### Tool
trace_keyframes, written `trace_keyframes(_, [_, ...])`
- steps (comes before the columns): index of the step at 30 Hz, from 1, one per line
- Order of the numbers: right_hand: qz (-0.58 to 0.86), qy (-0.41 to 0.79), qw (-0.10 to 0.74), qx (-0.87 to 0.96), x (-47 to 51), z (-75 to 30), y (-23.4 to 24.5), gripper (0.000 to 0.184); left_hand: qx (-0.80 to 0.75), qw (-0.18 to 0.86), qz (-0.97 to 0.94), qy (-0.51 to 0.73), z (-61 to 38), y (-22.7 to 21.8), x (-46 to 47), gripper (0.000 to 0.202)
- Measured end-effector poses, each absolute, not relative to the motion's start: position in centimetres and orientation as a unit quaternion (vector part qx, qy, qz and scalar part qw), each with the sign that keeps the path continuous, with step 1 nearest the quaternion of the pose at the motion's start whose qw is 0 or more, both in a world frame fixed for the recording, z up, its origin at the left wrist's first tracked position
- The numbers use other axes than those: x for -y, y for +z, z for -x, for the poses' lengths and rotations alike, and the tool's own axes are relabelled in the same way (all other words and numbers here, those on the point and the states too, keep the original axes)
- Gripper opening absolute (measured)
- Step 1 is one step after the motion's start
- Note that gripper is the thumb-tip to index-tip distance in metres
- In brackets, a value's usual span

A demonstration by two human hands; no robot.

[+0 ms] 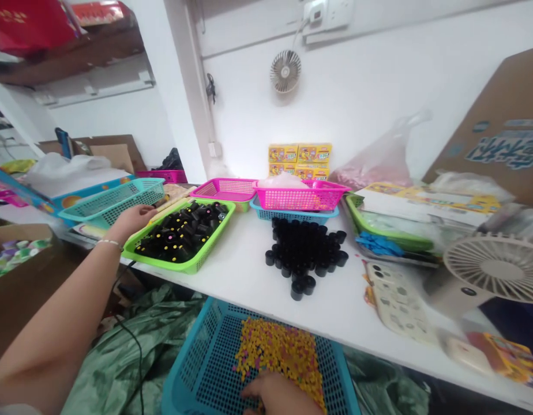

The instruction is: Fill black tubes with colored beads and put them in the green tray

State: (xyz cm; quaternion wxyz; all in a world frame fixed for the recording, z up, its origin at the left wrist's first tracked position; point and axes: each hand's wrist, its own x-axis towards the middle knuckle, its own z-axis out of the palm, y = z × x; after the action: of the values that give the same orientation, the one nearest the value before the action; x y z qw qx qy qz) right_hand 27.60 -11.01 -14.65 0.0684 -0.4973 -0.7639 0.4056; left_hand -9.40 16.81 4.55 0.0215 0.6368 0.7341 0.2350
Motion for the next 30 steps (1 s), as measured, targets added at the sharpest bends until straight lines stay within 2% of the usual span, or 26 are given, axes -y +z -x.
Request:
trace_keyframes(3, [0.539,0.376,0.013,0.754,11.4,-27.9,-15.0,0.045,-0.664,-0.055,-0.669,0.331,4.7,6.0,-13.1,0.036])
trace_keyframes(5, [0.547,0.348,-0.042,0.76,11.7,-27.8,-15.6,0.044,-0.573,-0.066,-0.733,0.361,0.1,5.9,-10.4,0.03])
trace_keyframes(7, [0.552,0.33,-0.073,0.762,11.9,-27.6,-16.6,0.038,-0.473,0.018,-0.814,0.336,-4.8,4.3,-8.3,0.027])
trace_keyframes(9, [0.567,0.333,-0.063,0.751,12.1,-27.4,-17.7,0.038,-0.383,0.107,-0.876,0.272,-9.2,1.2,-7.4,0.029])
trace_keyframes(13, [0.591,0.322,-0.061,0.737,12.0,-27.3,-18.4,0.036,-0.335,0.191,-0.898,0.212,-14.9,-5.9,-8.8,0.051])
trace_keyframes(15, [0.594,0.306,-0.086,0.739,11.7,-27.2,-17.9,0.033,-0.358,0.221,-0.876,0.236,-16.2,-8.0,-9.7,0.045])
trace_keyframes(18, [0.62,0.332,-0.089,0.705,11.5,-27.2,-17.2,0.027,-0.365,0.237,-0.855,0.283,-16.6,-8.9,-10.0,0.027])
trace_keyframes(20, [0.634,0.354,-0.068,0.684,11.4,-27.4,-16.7,0.021,-0.352,0.249,-0.856,0.286,-16.0,-8.7,-9.6,0.021])
trace_keyframes(22, [0.613,0.359,-0.026,0.703,11.2,-27.7,-15.8,0.017,-0.346,0.275,-0.855,0.27,-14.8,-8.3,-8.9,0.025])
trace_keyframes(26, [0.541,0.331,0.162,0.756,9.5,-28.8,-11.6,0.014,-0.305,0.341,-0.86,0.227,-11.5,-8.1,-7.5,0.056])
trace_keyframes(30, [0.54,0.236,0.332,0.736,5.8,-29.3,-7.2,0.013,-0.241,0.398,-0.855,0.228,-9.2,-8.7,-6.7,0.062])
